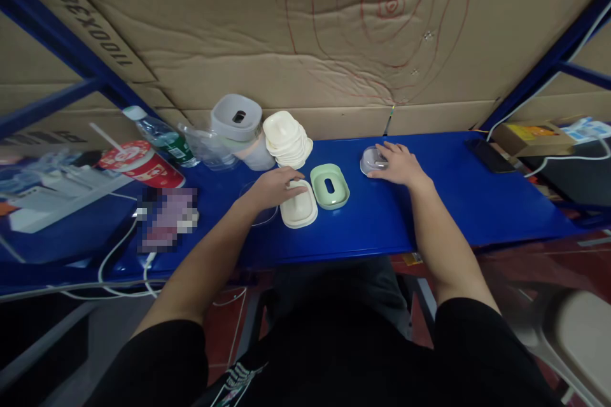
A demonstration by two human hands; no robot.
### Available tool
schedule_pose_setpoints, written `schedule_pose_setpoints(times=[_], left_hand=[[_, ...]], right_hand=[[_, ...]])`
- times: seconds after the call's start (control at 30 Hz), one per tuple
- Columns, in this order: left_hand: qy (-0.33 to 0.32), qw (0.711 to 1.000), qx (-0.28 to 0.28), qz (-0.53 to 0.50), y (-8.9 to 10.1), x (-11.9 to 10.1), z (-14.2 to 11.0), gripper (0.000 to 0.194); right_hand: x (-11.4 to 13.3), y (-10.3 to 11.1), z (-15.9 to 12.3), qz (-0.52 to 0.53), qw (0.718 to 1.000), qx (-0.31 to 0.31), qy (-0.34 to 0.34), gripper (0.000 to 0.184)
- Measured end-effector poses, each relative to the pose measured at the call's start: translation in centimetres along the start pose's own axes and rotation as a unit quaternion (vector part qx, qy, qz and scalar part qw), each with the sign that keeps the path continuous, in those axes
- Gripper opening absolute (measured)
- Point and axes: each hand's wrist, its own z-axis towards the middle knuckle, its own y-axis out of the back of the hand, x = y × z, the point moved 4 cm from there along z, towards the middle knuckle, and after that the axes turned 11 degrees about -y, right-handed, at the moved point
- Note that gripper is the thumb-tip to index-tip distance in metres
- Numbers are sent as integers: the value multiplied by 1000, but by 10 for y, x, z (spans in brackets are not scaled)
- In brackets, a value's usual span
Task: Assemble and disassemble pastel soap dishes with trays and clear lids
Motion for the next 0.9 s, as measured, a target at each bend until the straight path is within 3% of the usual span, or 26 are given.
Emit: schedule_pose_setpoints(times=[0.1, 0.27, 0.33, 0.4, 0.43, 0.53, 0.6, 0.67, 0.77, 0.83, 0.9], left_hand=[[-12, 1000, -13, 2, 0, 1, -1, 37], [-21, 999, -33, 6, 2, 6, -2, 35], [-23, 998, -59, -5, 4, 7, -2, 37], [-26, 993, -108, -30, 7, 6, -2, 49], [-30, 989, -140, -46, 9, 5, -2, 57], [-67, 962, -239, -112, 18, -2, -4, 74], [-99, 942, -283, -153, 24, -8, -6, 63], [-102, 927, -314, -177, 28, -11, -7, 41], [-54, 916, -353, -184, 34, -3, -8, 33], [-20, 916, -351, -192, 39, 10, -9, 33], [13, 928, -311, -205, 45, 28, -13, 30]], right_hand=[[-6, -2, 3, 11, 1000, 9, 18, 114], [3, 11, 0, 122, 991, -46, 36, 104], [13, 21, -6, 223, 969, -93, 49, 105], [30, 27, -15, 344, 931, -95, 81, 108], [42, 26, -20, 408, 905, -58, 109, 107], [93, 14, -39, 537, 801, 149, 218, 97], [127, 5, -53, 550, 753, 244, 265, 88], [154, -1, -61, 545, 733, 282, 294, 83], [168, -2, -63, 534, 755, 238, 296, 78], [159, 2, -59, 517, 794, 153, 279, 74], [138, 8, -51, 453, 853, 51, 253, 67]])
